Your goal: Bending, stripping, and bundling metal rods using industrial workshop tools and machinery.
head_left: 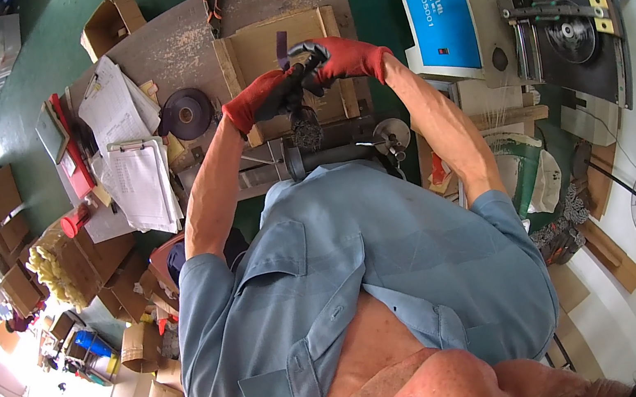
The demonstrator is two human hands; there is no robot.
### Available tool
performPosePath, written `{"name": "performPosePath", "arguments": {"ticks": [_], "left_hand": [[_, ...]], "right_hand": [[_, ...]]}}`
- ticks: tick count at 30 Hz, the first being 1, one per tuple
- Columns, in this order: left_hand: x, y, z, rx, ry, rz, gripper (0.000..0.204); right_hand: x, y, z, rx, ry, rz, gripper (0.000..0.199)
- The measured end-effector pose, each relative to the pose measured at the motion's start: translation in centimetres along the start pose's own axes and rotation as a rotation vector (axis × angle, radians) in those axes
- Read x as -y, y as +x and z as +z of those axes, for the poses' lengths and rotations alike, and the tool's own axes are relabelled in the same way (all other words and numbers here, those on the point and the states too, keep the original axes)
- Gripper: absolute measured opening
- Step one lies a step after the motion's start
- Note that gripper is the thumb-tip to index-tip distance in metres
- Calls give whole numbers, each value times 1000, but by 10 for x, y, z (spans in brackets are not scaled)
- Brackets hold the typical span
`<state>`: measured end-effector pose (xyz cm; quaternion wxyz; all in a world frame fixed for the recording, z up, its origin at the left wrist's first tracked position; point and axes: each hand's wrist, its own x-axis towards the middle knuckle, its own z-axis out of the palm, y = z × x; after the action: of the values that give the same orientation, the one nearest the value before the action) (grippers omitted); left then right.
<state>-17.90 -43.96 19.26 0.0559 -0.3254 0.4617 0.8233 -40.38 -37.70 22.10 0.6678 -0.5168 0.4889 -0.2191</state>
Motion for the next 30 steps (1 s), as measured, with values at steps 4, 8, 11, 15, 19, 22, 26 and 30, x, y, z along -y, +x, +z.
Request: {"name": "performPosePath", "arguments": {"ticks": [4,8,11,15,19,22,26,30], "left_hand": [[-6,-1,-2,60,-168,-96,46],[-19,-16,4,63,-11,9,47],[-14,-16,0,-8,-70,-75,38],[-3,-19,-11,1,-100,-68,32],[10,-21,-27,10,-298,-74,26],[-7,-25,-19,17,-212,-41,28],[-30,-32,-10,55,211,159,36],[-47,-32,-2,27,278,39,36]], "right_hand": [[-2,-8,-4,-57,-218,87,45],[21,-21,1,-342,-273,89,34],[31,-33,11,-342,-239,98,31],[20,-40,22,-305,-63,56,28],[19,-48,31,-228,-8,24,29],[9,-48,32,-224,31,129,31],[-4,-42,23,-131,154,139,33],[-42,-21,38,-87,647,-47,29]]}}
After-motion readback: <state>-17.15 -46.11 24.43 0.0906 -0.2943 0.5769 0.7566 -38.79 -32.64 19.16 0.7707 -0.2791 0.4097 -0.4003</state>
